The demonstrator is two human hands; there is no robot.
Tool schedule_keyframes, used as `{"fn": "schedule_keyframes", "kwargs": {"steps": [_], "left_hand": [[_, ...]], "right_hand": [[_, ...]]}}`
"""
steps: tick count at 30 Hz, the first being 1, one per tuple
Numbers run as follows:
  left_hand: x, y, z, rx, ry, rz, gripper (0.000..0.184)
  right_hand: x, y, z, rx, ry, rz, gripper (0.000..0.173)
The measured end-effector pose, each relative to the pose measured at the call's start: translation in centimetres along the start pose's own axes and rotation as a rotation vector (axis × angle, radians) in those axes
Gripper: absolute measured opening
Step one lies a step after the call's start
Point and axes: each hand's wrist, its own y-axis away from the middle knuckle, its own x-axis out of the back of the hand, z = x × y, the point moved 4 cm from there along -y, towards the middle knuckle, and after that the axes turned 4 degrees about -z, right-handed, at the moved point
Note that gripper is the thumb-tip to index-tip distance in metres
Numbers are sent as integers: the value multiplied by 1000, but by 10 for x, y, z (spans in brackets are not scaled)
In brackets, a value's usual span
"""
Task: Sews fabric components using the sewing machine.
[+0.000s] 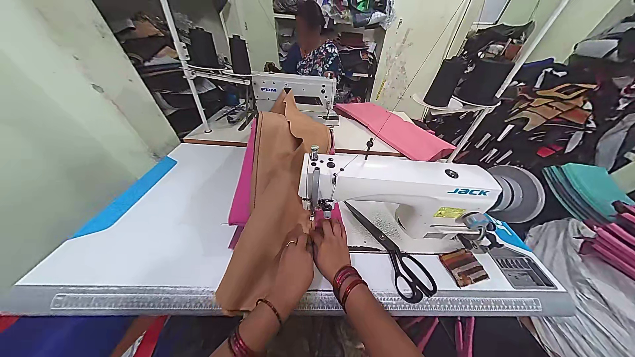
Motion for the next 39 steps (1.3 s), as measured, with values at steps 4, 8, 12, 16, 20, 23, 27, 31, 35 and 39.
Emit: {"fn": "schedule_keyframes", "kwargs": {"steps": [4,8,12,16,20,23,27,31,35,39], "left_hand": [[14,-6,0,17,50,-148,47],[13,2,-6,29,83,-146,53],[7,1,-8,36,81,-115,51],[15,-13,-3,10,113,-128,47],[18,-24,-5,4,129,-131,47],[18,-20,-6,2,77,-163,65],[13,-8,-9,-6,67,-137,63],[4,-15,-11,-43,95,-35,51],[3,-27,-19,-110,104,128,44],[3,-42,-44,-285,169,317,36]], "right_hand": [[-1,-1,2,-48,1,3,35],[1,1,4,-40,-33,-27,33],[-2,-2,6,-83,-23,-70,36],[1,-3,5,-113,-33,-124,40],[3,-2,6,-149,-49,-140,40],[4,-1,7,-184,-77,-172,40],[2,-1,9,-173,-61,-126,39],[2,1,7,-160,-58,-100,38],[3,4,5,-159,-41,-105,39],[3,19,3,-143,-30,-118,39]]}}
